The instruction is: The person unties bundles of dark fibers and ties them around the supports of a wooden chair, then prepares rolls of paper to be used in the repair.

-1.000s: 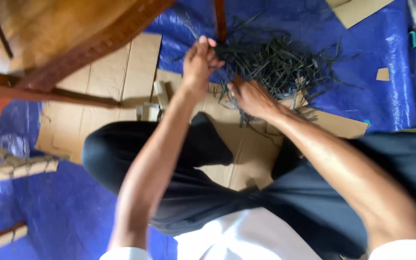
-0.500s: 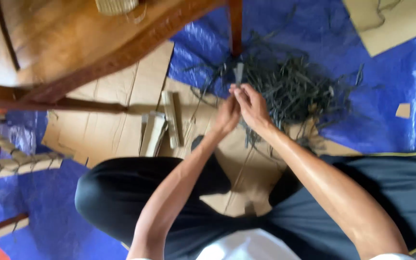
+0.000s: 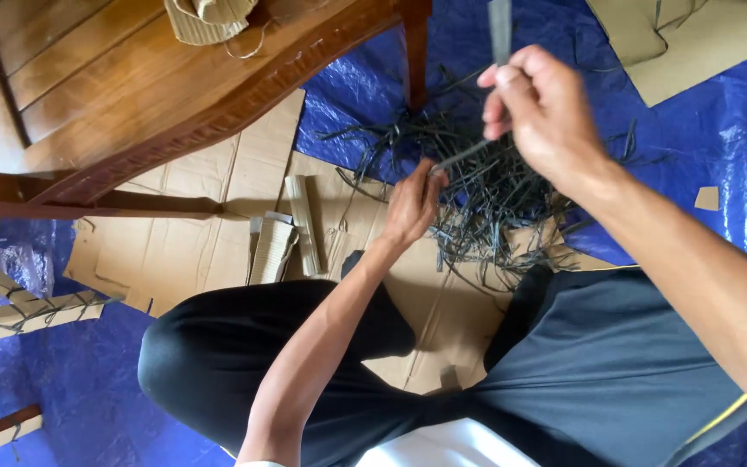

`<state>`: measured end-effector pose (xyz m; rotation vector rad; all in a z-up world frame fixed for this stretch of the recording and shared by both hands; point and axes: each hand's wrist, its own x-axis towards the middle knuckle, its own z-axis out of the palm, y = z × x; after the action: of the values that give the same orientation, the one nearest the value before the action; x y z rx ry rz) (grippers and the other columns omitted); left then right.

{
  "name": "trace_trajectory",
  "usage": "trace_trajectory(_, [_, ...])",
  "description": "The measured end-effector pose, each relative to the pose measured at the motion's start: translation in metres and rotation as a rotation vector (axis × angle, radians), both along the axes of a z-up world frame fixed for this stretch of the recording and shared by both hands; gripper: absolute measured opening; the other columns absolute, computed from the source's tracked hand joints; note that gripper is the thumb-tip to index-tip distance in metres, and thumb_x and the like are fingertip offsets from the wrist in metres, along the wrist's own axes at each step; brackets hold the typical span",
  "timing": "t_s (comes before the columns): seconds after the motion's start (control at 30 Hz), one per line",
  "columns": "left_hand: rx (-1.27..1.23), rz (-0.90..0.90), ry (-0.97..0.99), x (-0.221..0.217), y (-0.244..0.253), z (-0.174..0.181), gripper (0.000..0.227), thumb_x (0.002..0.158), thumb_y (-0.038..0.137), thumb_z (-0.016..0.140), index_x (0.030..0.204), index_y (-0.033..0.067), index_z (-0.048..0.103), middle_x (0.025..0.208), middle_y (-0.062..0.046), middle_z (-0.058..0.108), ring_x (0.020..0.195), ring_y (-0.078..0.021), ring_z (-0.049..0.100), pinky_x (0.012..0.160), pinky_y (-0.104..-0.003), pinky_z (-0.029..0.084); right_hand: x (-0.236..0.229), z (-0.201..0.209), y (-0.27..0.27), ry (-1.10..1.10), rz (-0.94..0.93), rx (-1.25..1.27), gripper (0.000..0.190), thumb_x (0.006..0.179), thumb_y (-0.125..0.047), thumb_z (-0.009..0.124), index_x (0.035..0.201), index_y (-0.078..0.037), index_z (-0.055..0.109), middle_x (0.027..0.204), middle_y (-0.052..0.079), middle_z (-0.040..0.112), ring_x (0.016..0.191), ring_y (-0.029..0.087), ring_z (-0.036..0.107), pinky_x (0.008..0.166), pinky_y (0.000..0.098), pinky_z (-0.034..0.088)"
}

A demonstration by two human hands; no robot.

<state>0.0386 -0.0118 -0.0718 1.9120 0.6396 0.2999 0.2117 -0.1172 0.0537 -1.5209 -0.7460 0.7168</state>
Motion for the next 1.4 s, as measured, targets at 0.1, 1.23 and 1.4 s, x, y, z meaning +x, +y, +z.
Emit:
trace_trajectory(0.1, [0.061,-0.016,0.179,-0.001,0.017,-0.039,0.022,0.107,0.027,0.051,0.102,0.0090,0.063,0.073,-0.018,0.065,0.072,-0.0357,0.067,0.068,-0.046,0.048,0.002,0.028,-0.008,-0.070,-0.014,-0.011,0.015,0.115,-0.011,0.047,0.110,-0.001,0.057,0.082,0.008,0.061,0.066,0.012,0.060,0.062,0.0284,0.054])
trace_trajectory(1.23, [0.166,-0.490,0.350,0.017,0.119,-0.313,0.021,0.077,0.031,0.079,0.091,0.0157,0.082,0.089,-0.009,0.079,0.085,-0.0267,0.076,0.079,-0.040,0.060,-0.020,0.091,-0.007,0.016,-0.055,-0.030,0.026,0.116,-0.024,0.044,0.105,-0.005,0.057,0.068,-0.004,0.045,0.059,0.002,0.039,0.051,0.0206,0.033])
trace_trajectory(1.4, [0.000,-0.549,0.176,0.027,0.120,-0.307,0.013,0.084,0.026,0.072,0.086,0.0175,0.082,0.086,-0.005,0.080,0.082,-0.0201,0.079,0.076,-0.035,0.062,-0.021,0.101,-0.024,-0.022,-0.085,-0.055,0.023,0.115,-0.023,0.044,0.109,-0.005,0.058,0.068,-0.003,0.049,0.056,0.003,0.041,0.049,0.0208,0.033])
